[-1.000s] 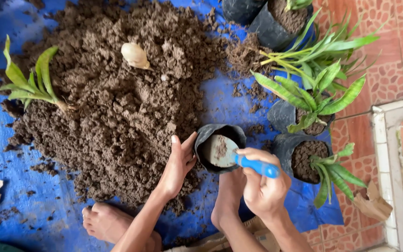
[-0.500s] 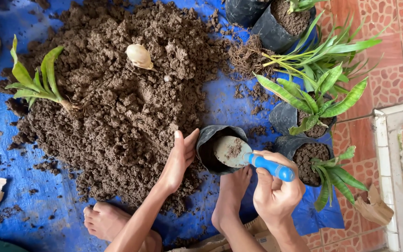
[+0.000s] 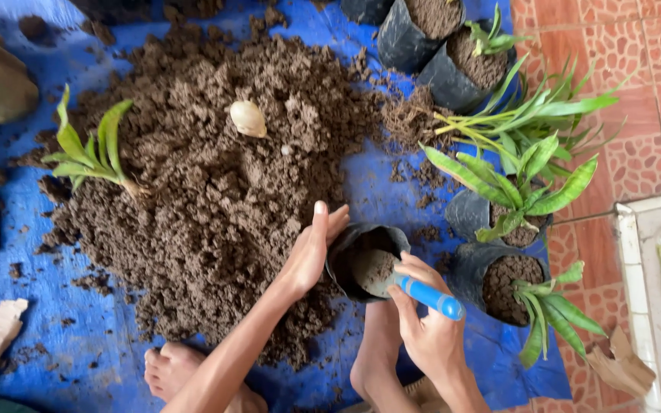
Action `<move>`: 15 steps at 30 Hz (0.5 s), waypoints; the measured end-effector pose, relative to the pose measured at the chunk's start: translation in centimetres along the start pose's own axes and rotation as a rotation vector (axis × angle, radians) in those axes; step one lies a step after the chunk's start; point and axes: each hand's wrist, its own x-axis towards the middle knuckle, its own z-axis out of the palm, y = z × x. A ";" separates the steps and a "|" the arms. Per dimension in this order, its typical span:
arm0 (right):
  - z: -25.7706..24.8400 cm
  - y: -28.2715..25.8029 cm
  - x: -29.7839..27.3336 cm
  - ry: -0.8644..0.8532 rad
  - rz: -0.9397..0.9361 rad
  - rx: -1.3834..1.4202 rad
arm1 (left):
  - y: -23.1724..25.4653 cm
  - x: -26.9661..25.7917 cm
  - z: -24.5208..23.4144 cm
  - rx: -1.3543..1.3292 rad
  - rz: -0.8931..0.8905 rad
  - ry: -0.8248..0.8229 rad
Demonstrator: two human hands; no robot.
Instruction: Filling small plastic planting bags with soil using a hand trowel and placing seedlings into them.
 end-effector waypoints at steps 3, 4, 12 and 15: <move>-0.1 -0.2 -0.1 -0.016 -0.025 0.018 | 0.1 0.3 0.0 0.017 -0.013 -0.007; -0.1 -0.2 -0.2 -0.034 0.033 0.037 | 0.1 0.4 0.0 0.015 -0.018 0.000; 0.1 0.2 -1.1 0.028 -0.069 0.096 | 0.0 1.5 -0.1 0.086 -0.039 0.010; 0.2 0.6 -1.2 0.055 -0.076 0.177 | -0.3 2.0 -0.2 0.065 -0.045 0.003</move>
